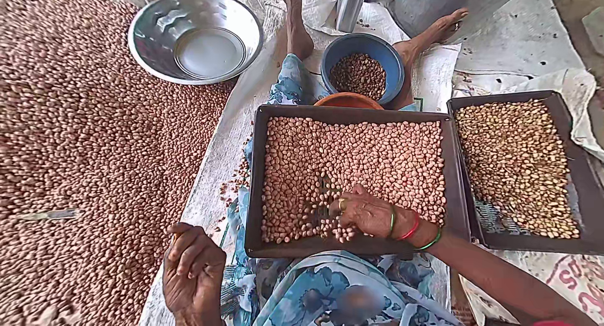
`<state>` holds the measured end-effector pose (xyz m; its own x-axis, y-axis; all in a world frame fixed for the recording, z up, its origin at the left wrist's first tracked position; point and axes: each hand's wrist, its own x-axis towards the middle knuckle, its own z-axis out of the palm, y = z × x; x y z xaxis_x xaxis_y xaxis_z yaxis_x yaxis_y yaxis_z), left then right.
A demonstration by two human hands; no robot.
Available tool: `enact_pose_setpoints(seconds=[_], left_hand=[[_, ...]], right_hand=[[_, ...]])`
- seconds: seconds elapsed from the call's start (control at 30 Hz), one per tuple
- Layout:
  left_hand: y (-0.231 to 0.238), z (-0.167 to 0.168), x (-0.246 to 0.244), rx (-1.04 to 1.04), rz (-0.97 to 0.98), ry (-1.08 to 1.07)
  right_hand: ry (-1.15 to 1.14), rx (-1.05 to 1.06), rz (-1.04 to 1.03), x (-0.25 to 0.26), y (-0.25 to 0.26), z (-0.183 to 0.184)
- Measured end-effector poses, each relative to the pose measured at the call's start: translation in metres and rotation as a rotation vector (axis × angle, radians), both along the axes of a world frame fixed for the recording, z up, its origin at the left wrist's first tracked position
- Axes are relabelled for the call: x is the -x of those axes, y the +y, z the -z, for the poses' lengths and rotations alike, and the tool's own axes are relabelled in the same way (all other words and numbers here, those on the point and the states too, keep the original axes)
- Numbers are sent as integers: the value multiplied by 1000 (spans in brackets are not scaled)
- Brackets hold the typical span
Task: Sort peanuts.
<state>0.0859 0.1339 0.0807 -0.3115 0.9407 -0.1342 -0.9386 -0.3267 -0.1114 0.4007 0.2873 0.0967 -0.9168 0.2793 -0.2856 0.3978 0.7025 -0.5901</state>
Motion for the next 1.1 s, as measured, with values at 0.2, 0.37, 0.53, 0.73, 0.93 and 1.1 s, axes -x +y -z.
enact_pose_setpoints(seconds=[0.2,0.37,0.53,0.73,0.93,1.1], left_hand=[[-3,5,5,19,-67,-4],[-4,2,3,19,-35,-23],[-6,1,7,23,-50,23],[5,0,-7,69,-28,43],[-1,1,8,22,-19,71],[-10,12,15,47,-73,60]], right_hand=[[-1,-520,612,-61,48,-30],[149,-539,761,-49,62,-21],[332,-493,589,-19,64,-3],[366,-249,316,83,45,36],[209,-265,259,29,55,22],[270,-444,692,-67,64,-19]])
